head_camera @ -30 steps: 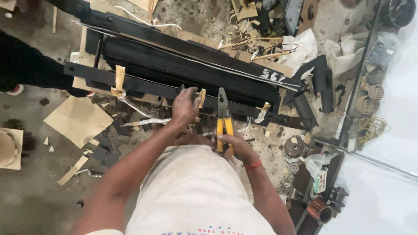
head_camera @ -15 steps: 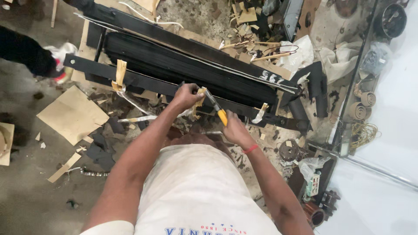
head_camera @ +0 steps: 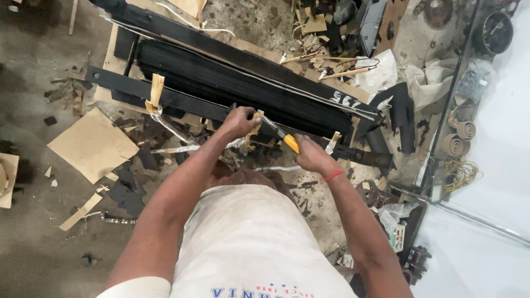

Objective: The person uses yellow-handled pliers to cut white cords attached to a black metal frame. The cords are cut one by one and fall to the floor. The person continues cutting cords along the length of the frame.

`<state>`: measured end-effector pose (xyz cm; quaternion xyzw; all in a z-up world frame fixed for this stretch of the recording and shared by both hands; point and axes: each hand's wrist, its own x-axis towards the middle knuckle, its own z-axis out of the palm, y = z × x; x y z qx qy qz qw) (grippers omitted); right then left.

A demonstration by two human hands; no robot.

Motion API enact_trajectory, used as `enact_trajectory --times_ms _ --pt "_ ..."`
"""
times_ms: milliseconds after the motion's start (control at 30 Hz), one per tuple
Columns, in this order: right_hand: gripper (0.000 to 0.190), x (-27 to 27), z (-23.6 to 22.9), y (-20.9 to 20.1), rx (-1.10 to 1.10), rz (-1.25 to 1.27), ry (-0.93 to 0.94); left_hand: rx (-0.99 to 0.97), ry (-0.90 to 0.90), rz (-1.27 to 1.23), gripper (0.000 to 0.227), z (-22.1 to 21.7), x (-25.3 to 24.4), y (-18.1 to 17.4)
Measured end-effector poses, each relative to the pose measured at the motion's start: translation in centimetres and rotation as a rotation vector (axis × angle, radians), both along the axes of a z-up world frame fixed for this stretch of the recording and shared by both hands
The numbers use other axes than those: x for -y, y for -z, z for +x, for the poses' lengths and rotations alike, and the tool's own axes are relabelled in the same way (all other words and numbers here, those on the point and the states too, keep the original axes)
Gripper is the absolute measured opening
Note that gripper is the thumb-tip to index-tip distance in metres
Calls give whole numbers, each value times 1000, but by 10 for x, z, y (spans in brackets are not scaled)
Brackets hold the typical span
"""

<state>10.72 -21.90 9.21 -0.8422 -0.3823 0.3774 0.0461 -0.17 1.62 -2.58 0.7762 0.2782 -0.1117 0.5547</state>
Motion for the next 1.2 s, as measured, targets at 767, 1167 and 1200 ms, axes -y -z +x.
enact_trajectory --times_ms 767,1167,1200 --pt "44 -3 -29 21 17 -20 174 19 -226 -31 43 -1 12 7" --pt "38 -4 15 8 -38 -121 63 -62 -147 -51 43 -8 23 -10" --pt "38 -5 20 7 -38 -102 39 -71 -133 -41 43 -8 23 -10"
